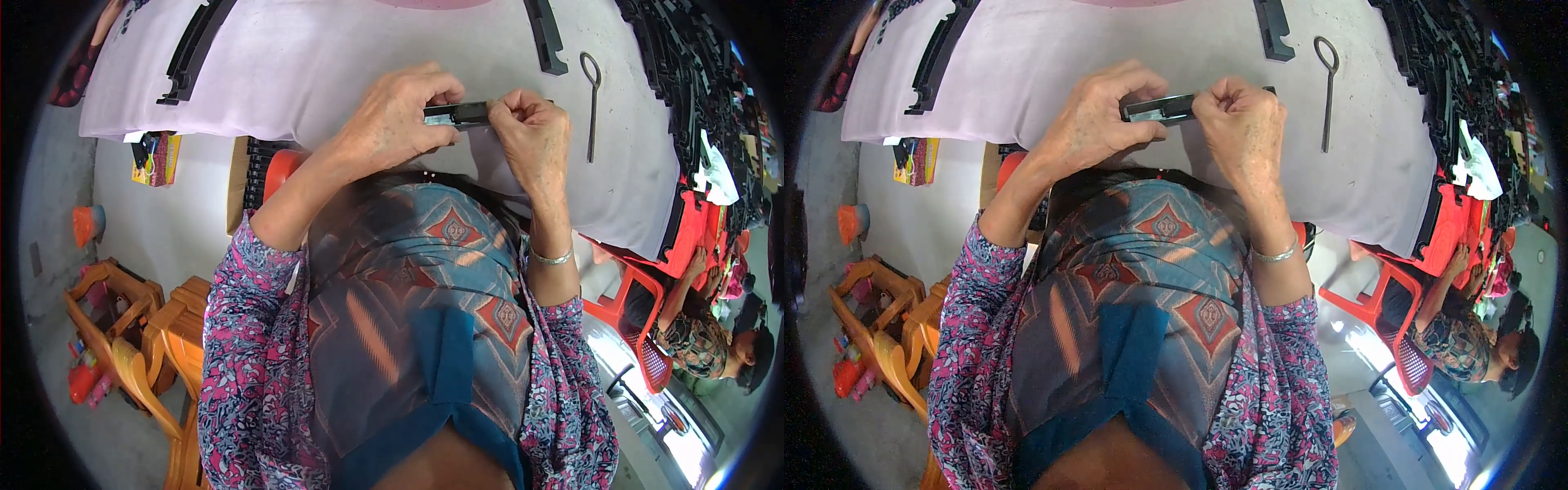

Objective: The person assembles plastic casings by inserting small parts inside and fitting components using a metal tool.

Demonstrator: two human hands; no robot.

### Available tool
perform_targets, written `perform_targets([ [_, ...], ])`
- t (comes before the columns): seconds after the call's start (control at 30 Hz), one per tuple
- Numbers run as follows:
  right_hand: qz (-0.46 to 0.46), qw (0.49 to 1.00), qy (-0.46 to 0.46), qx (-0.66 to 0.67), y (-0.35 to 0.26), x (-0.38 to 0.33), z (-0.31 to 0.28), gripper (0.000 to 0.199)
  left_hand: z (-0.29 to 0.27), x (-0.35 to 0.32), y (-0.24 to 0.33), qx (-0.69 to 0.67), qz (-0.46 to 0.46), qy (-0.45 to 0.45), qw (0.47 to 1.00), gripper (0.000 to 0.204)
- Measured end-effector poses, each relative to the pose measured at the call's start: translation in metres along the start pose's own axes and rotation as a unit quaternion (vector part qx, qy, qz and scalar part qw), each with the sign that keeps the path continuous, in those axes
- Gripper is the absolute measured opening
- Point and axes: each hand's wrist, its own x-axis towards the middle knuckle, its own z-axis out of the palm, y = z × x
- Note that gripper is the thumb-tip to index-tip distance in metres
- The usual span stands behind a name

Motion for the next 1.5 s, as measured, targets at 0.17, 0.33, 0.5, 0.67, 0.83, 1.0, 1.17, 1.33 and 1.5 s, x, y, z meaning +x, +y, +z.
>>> perform_targets([
  [0.17,0.013,1.0,-0.003,0.028,0.006,0.001,-0.002,0.02,0.0,0.0,0.002,-0.017,-0.018,-0.01,1.0,0.033],
  [0.33,0.01,0.999,-0.016,0.032,0.004,0.001,-0.004,0.02,-0.001,0.0,0.002,-0.008,-0.008,-0.01,1.0,0.031],
  [0.5,0.017,0.999,-0.016,0.033,0.007,0.001,-0.004,0.02,0.001,0.0,-0.001,0.009,0.04,0.016,0.999,0.029],
  [0.67,0.021,1.0,-0.005,0.02,0.003,0.0,-0.002,0.019,-0.001,0.0,0.001,0.0,0.013,-0.002,1.0,0.029],
  [0.83,0.014,1.0,-0.004,0.006,0.0,-0.001,-0.001,0.018,0.0,-0.001,0.0,-0.014,-0.004,-0.002,1.0,0.03],
  [1.0,0.018,0.999,-0.01,0.024,0.006,-0.001,-0.004,0.018,-0.002,-0.001,0.003,-0.015,-0.008,-0.011,1.0,0.03],
  [1.17,0.014,1.0,-0.002,0.015,0.008,0.0,-0.005,0.018,-0.001,0.001,0.004,-0.026,-0.027,-0.017,0.999,0.03],
  [1.33,0.019,1.0,0.008,0.021,0.002,-0.002,-0.005,0.02,-0.001,-0.001,0.001,0.002,0.025,0.011,1.0,0.029],
  [1.5,0.066,0.991,-0.025,0.11,0.012,0.002,-0.009,0.019,0.0,-0.001,0.0,-0.002,0.024,0.011,1.0,0.028],
])
